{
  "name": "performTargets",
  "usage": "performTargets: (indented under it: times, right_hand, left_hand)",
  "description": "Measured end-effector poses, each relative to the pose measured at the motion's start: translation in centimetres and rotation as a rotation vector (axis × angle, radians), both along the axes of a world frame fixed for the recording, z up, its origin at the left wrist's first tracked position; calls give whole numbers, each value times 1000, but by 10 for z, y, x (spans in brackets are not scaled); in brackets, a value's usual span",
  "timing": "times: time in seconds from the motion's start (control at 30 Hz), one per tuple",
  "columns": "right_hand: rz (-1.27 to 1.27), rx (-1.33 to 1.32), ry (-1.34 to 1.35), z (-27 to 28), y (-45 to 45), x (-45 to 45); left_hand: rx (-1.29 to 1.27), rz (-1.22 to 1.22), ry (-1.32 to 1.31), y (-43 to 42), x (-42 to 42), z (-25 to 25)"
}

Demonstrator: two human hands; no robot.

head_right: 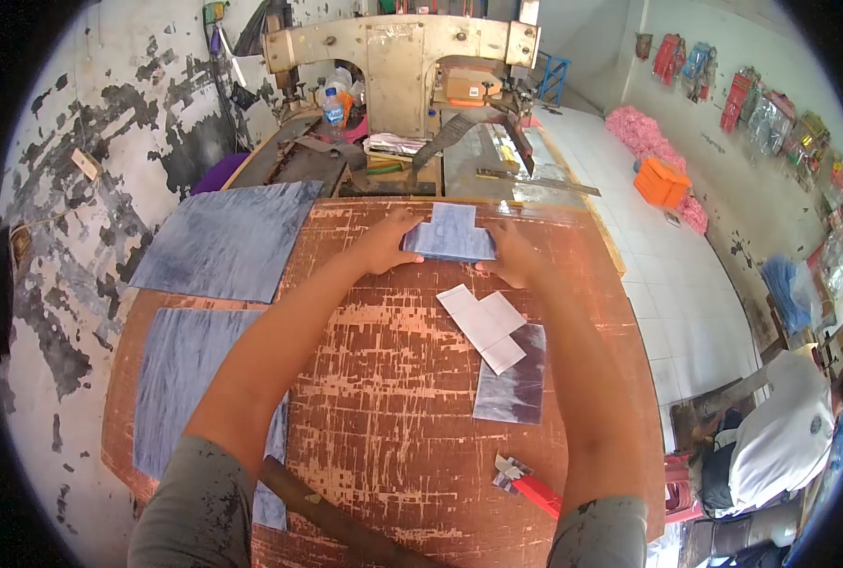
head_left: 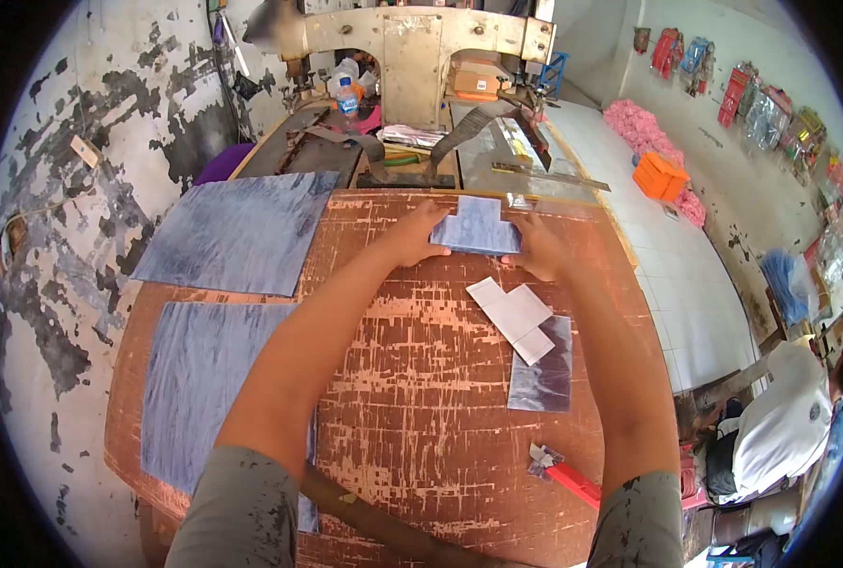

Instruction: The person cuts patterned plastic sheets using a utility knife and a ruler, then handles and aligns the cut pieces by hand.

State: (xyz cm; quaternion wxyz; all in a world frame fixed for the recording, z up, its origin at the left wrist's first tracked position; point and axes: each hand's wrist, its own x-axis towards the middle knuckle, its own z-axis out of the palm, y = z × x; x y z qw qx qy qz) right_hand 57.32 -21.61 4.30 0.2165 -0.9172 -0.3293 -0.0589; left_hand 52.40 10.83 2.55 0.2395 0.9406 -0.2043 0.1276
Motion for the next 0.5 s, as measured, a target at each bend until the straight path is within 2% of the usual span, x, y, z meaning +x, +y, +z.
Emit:
performTargets:
  times: [0.07, 0.13, 0.23, 0.37, 0.4, 0.5]
  right_hand:
    - [3, 27, 15, 6, 6, -15]
    - [112, 244, -58, 2, 15, -35]
    - [124, 326, -20, 6, 36, -91]
    - [237, 423, 61, -8, 60, -146]
    - [257, 472, 213, -11, 65, -152]
    - [228, 458, 217, -16, 75, -179]
  left_hand:
    - [-33, -16, 7, 3, -18, 4]
    - [-105, 3, -141, 12, -52, 9]
    - [-117, 82, -106, 21, -123, 27]
    - [-69, 109, -197, 50, -190, 6]
    - [-78, 146, -134, 50, -209, 6]
    - [-218, 150, -11, 51, -249, 11]
